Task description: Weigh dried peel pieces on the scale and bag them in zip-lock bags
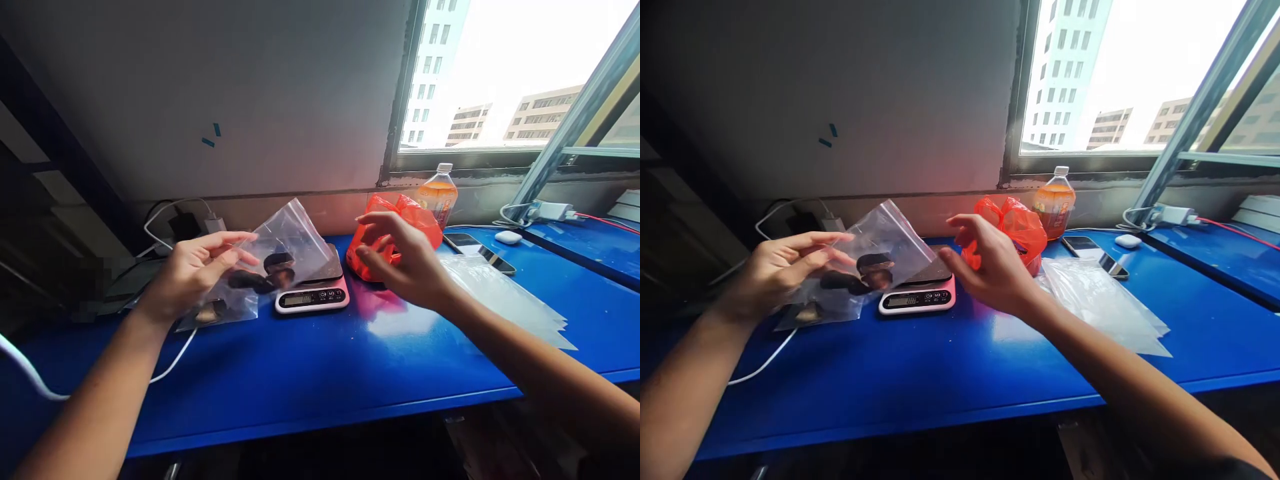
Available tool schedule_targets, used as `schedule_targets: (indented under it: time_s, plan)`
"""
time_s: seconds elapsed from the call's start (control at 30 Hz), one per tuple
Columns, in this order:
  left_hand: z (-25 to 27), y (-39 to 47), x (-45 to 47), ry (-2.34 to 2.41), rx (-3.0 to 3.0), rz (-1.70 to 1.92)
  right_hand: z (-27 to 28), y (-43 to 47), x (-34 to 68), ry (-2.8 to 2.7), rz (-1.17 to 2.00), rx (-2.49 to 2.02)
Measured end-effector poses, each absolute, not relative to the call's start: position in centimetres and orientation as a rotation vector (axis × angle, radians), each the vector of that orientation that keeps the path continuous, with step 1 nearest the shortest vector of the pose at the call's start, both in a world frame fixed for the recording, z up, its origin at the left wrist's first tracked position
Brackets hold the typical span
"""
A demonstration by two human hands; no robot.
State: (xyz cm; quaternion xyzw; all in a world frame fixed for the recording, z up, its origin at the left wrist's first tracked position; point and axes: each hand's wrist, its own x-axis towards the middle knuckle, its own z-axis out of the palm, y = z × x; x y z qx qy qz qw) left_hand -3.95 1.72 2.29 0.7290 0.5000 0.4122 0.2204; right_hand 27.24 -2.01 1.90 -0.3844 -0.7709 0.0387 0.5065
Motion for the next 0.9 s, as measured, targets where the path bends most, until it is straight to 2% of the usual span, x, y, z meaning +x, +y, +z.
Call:
schedule_targets:
  time_s: [0.17, 0.23, 0.4, 0.73, 0.9]
  plan:
    - [2.0, 0.9, -2.6, 1.239, 2.013, 0.905, -1.5, -2.2, 24.9, -1.864, 0.957, -0.871]
    - [1.1, 1.2, -1.8, 1.271, 2.206, 0.709, -2.3, -2.8, 24.7, -1.836, 1.108, -0.879]
    - [-0.8, 1.7, -0.5, 1.371, 2.532, 0.508, -2.9, -2.7, 24.6, -1.697, 1.077, -0.926]
    - [0.8, 1.8, -1.9, 1.320, 2.180, 0.640, -3.7, -1.0, 25.3, -1.643, 0.908, -1.057]
    - [1.7, 1.8, -1.8, 1.467, 2.136, 0.767, -3.7, -1.0, 25.0, -1.641, 1.063, -1.018]
